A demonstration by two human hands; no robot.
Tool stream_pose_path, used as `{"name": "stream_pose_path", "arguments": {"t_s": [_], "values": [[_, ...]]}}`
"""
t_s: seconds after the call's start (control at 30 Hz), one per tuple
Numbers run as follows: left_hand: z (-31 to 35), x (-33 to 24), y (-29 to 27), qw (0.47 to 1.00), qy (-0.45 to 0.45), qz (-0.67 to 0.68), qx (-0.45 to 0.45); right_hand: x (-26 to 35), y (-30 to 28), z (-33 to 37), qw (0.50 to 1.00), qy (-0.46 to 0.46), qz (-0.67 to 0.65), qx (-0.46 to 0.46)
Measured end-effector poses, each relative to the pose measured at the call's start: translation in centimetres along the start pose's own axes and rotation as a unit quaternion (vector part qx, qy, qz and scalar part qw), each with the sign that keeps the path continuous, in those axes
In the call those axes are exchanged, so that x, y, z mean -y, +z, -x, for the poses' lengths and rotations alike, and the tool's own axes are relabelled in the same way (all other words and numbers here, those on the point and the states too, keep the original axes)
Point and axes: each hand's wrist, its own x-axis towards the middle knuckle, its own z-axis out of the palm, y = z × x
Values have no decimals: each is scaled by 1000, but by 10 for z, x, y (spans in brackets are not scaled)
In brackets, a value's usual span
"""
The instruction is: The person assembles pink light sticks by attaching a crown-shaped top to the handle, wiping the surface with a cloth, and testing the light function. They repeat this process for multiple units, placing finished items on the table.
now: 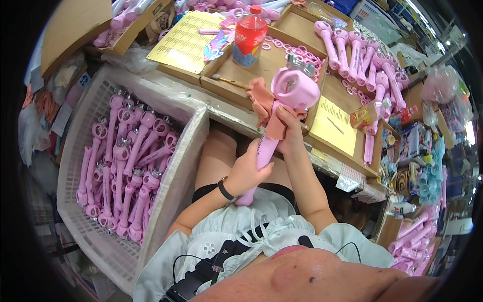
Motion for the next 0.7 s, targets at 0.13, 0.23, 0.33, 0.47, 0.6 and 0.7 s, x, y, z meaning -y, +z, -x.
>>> {"name": "stream_pose_path", "arguments": {"t_s": [0.13, 0.23, 0.33, 0.47, 0.6, 0.7], "values": [[1, 14, -6, 735, -197, 591, 267, -2, -4, -6, 983, -51, -156, 84], [12, 21, -7, 624, -219, 685, 305, 4, -4, -13, 988, -59, -128, 70], [34, 24, -9, 802, -223, 503, 234, 26, -12, -19, 990, -115, -81, 4], [35, 27, 0, 803, -203, 549, -113, 33, -10, -16, 977, -178, -59, -104], [12, 24, -4, 715, -217, 637, -192, 9, 17, -2, 989, -140, -27, -22], [6, 21, -4, 668, -233, 689, -159, -11, 32, 21, 995, -54, 24, -86]]}}
